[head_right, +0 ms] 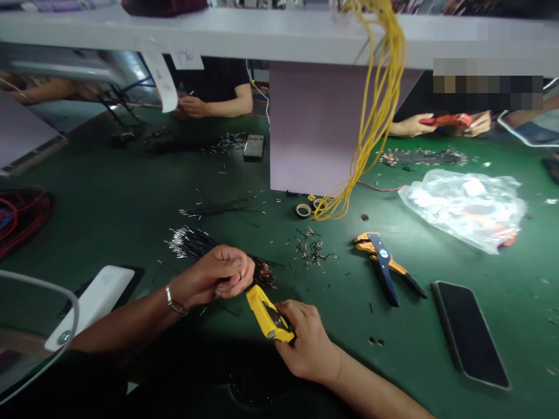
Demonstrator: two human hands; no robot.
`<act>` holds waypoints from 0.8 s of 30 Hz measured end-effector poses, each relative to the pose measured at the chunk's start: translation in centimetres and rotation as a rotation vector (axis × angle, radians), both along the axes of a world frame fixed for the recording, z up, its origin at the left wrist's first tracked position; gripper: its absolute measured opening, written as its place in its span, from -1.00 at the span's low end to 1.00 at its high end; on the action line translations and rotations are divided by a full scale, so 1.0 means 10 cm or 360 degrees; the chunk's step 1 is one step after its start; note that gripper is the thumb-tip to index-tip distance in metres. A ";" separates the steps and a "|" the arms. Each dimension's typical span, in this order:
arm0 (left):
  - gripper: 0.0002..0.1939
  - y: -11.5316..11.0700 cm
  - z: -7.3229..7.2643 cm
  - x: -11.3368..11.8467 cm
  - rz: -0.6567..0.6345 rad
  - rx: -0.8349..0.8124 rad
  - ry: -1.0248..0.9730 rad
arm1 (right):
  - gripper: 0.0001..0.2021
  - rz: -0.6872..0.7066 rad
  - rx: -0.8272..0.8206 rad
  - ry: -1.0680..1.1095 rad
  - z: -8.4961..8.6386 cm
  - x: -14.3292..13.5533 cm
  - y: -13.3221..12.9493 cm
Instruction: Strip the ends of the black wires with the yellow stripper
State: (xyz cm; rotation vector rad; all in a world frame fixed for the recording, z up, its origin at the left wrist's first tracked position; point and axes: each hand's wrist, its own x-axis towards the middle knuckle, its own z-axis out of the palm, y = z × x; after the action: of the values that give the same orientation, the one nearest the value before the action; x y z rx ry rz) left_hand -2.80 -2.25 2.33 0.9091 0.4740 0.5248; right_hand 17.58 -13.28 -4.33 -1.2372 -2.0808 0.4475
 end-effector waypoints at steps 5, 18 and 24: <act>-0.64 0.00 0.01 0.01 0.0004 -0.0017 -0.0075 | -0.86 0.0084 -0.0133 0.0056 0.05 0.02 0.04; -0.65 -0.01 -0.03 0.04 0.0104 -0.0157 -0.0310 | -0.85 0.0061 -0.0209 0.0018 -0.05 0.08 0.00; -0.62 -0.02 -0.04 0.07 0.0096 -0.0181 -0.0165 | -0.80 0.0097 -0.0037 0.0029 -0.05 0.06 -0.03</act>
State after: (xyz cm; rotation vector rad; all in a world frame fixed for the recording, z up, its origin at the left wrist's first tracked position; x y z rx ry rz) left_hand -2.15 -2.47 1.89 0.7568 0.4335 0.5909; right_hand 18.14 -13.54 -4.87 -1.1816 -2.1079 0.5102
